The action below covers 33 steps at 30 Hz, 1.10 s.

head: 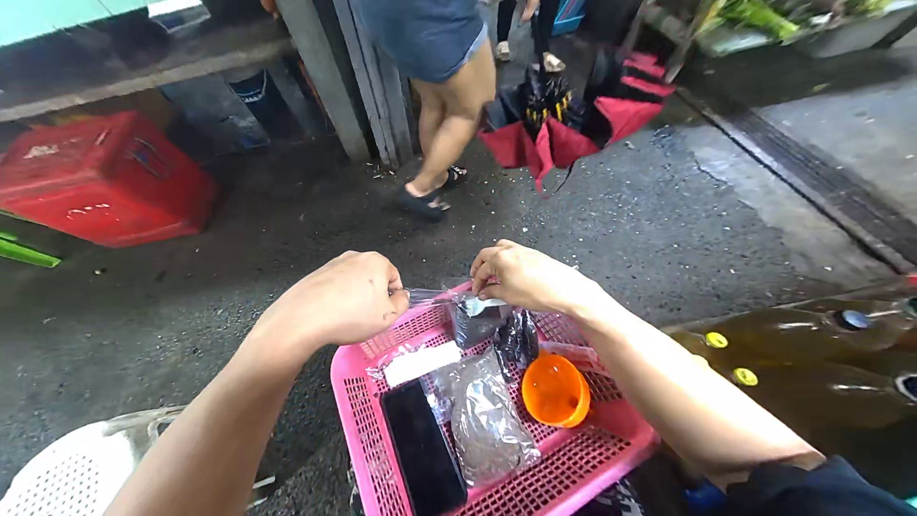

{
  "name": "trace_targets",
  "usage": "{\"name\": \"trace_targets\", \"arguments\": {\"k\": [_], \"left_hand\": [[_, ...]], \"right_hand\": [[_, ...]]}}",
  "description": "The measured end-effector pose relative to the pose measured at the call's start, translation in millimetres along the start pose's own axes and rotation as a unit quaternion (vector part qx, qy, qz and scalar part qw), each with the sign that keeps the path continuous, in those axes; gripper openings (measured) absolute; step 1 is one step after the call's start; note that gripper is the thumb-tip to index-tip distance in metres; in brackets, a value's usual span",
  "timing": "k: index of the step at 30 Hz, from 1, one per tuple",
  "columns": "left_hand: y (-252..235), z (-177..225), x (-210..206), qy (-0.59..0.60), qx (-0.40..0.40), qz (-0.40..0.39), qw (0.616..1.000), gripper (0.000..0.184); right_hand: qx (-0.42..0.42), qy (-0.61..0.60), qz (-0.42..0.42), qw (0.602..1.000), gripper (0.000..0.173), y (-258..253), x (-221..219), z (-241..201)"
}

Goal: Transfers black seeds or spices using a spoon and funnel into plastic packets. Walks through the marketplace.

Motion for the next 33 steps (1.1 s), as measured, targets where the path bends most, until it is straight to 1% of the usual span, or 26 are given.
{"name": "trace_targets", "arguments": {"k": [4, 10, 13, 18, 21, 24, 26, 29, 31, 33], "left_hand": [[1.3, 11.2, 4.0, -0.026, -0.001, 0.000, 1.000, 0.034], [-1.1, 33.6, 17.3, -0.075, 0.001, 0.018, 0.997, 0.037], [-6.5, 43.0, 29.9, -0.097, 0.018, -0.005, 0.995, 0.035], [-8.7, 66.5, 46.6, -0.143, 0.024, -0.009, 0.989, 0.028], [-8.4, 80.2, 49.2, -0.165, 0.018, -0.019, 0.986, 0.029], [-12.3, 83.6, 49.2, -0.168, 0.009, -0.026, 0.985, 0.029], [-14.7, 78.9, 49.4, -0.152, -0.005, -0.013, 0.988, 0.032], [-11.7, 60.5, 46.6, -0.095, -0.046, 0.015, 0.994, 0.035], [-3.9, 40.3, 37.3, -0.023, -0.079, 0.019, 0.996, 0.030], [4.5, 17.2, 19.0, 0.093, -0.121, 0.034, 0.988, 0.025]], "right_hand": [[-0.008, -0.003, -0.004, 1.000, 0.008, 1.6, -0.8, -0.2], [0.003, -0.007, 0.009, 1.000, 0.012, 2.3, 5.2, -4.7], [0.008, -0.004, 0.009, 1.000, 0.013, 3.9, 10.1, -7.9], [0.024, -0.012, 0.024, 0.999, 0.013, 5.6, 15.7, -7.6], [0.037, -0.030, 0.043, 0.998, 0.015, 5.9, 18.8, -6.9], [0.038, -0.051, 0.049, 0.997, 0.020, 7.9, 22.4, -8.2], [0.051, -0.067, 0.048, 0.995, 0.020, 9.1, 24.3, -10.0], [0.076, -0.095, 0.060, 0.991, 0.019, 11.4, 30.7, -9.0], [0.108, -0.111, 0.091, 0.984, 0.020, 15.7, 41.9, -7.2], [0.140, -0.138, 0.126, 0.972, 0.017, 22.4, 58.0, -6.0]]}}
Point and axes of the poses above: each hand's wrist, its own y-axis away from the middle knuckle, its own x-axis out of the back of the hand, z = x × y, the point moved 9 cm from there along -y, towards the middle knuckle, and after that the axes turned 5 degrees about x, right-handed, at the moved point
